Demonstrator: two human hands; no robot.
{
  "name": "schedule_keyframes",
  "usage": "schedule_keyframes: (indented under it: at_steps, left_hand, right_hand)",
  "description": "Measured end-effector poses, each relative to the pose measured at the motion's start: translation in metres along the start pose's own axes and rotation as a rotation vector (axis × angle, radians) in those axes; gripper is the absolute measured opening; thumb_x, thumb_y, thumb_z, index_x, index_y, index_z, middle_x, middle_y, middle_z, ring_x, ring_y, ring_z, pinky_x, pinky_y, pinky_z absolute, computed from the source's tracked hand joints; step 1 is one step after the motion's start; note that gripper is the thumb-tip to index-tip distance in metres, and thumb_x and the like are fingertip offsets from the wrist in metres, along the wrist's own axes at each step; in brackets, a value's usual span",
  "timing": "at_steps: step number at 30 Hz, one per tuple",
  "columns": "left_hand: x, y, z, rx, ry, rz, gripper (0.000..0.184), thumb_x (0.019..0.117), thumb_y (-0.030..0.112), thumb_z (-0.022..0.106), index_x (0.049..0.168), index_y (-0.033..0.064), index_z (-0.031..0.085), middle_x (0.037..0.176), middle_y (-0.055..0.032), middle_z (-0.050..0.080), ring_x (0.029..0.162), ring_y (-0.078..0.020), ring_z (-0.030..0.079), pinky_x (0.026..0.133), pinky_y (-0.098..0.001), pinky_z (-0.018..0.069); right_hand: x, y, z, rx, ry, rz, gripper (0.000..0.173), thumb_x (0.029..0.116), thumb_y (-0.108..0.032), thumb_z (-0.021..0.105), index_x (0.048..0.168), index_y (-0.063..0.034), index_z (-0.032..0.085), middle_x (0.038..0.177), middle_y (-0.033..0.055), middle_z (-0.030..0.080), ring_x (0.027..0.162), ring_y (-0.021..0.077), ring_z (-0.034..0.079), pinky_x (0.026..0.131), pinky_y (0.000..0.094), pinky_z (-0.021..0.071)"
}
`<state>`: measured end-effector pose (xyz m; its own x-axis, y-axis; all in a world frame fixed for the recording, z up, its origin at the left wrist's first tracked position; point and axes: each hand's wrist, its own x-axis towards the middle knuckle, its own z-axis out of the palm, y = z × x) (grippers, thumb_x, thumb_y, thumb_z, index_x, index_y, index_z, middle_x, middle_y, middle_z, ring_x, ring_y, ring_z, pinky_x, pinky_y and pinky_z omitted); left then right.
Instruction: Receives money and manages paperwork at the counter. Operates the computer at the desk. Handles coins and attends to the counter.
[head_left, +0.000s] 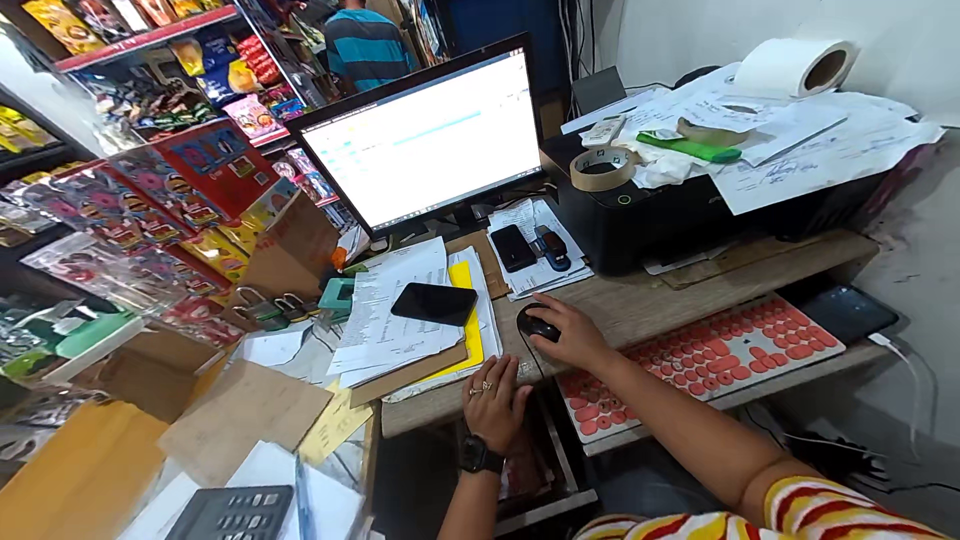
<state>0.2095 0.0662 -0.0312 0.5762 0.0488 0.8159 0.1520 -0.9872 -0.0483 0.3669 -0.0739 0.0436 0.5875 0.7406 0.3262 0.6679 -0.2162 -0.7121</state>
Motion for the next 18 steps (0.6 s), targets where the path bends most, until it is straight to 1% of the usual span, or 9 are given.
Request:
schedule_keyframes:
  at_steps: [4, 12, 14, 15, 16, 18]
  left_hand:
    - [0.001, 0.001, -0.001, 0.000, -0.001, -0.008, 0.064, 0.1055, 0.056, 0.029, 0.113, 0.0145, 0.077, 0.117, -0.0066, 0.076, 0.116, -0.0234, 0.067, 0.100, -0.0394, 0.0439]
    - [0.001, -0.002, -0.002, 0.015, 0.002, -0.009, 0.063, 0.1058, 0.056, 0.028, 0.113, 0.0159, 0.077, 0.117, -0.0049, 0.075, 0.117, -0.0222, 0.066, 0.101, -0.0375, 0.0424]
    - [0.002, 0.001, -0.001, -0.005, -0.010, -0.017, 0.062, 0.1056, 0.055, 0.030, 0.113, 0.0155, 0.077, 0.118, -0.0054, 0.075, 0.116, -0.0230, 0.066, 0.100, -0.0386, 0.0433]
    - [0.002, 0.005, -0.002, -0.027, -0.023, -0.023, 0.059, 0.1041, 0.053, 0.035, 0.112, 0.0144, 0.078, 0.117, -0.0068, 0.076, 0.114, -0.0249, 0.068, 0.099, -0.0415, 0.0461]
    - [0.003, 0.009, -0.004, -0.055, -0.037, -0.033, 0.053, 0.1013, 0.049, 0.042, 0.111, 0.0119, 0.079, 0.116, -0.0090, 0.076, 0.111, -0.0279, 0.070, 0.097, -0.0455, 0.0495]
    - [0.006, 0.010, -0.012, -0.091, -0.067, -0.058, 0.045, 0.0959, 0.042, 0.055, 0.111, 0.0075, 0.079, 0.115, -0.0113, 0.076, 0.110, -0.0314, 0.072, 0.095, -0.0492, 0.0537]
  right_hand:
    - [0.002, 0.002, 0.001, -0.011, -0.026, -0.016, 0.045, 0.0948, -0.027, 0.065, 0.134, -0.0046, 0.067, 0.155, 0.0202, 0.047, 0.133, 0.0417, 0.055, 0.111, 0.0562, 0.0393]
    - [0.005, -0.001, 0.002, -0.020, -0.044, -0.010, 0.045, 0.0960, -0.028, 0.063, 0.134, -0.0040, 0.066, 0.156, 0.0204, 0.046, 0.134, 0.0415, 0.054, 0.112, 0.0561, 0.0376]
    - [0.004, 0.003, 0.002, -0.032, -0.025, -0.017, 0.044, 0.0951, -0.027, 0.064, 0.132, -0.0032, 0.068, 0.154, 0.0206, 0.049, 0.133, 0.0417, 0.056, 0.112, 0.0568, 0.0385]
    - [0.000, 0.007, 0.001, -0.036, -0.001, -0.025, 0.043, 0.0944, -0.026, 0.065, 0.130, -0.0030, 0.068, 0.153, 0.0212, 0.050, 0.132, 0.0425, 0.056, 0.111, 0.0578, 0.0394]
    - [-0.004, 0.012, 0.003, -0.036, 0.039, -0.054, 0.043, 0.0929, -0.025, 0.066, 0.129, -0.0025, 0.069, 0.150, 0.0229, 0.052, 0.130, 0.0443, 0.057, 0.109, 0.0596, 0.0416]
    - [-0.002, 0.019, 0.013, -0.040, 0.115, -0.166, 0.045, 0.0896, -0.025, 0.068, 0.126, 0.0004, 0.070, 0.145, 0.0271, 0.055, 0.126, 0.0491, 0.059, 0.103, 0.0648, 0.0461]
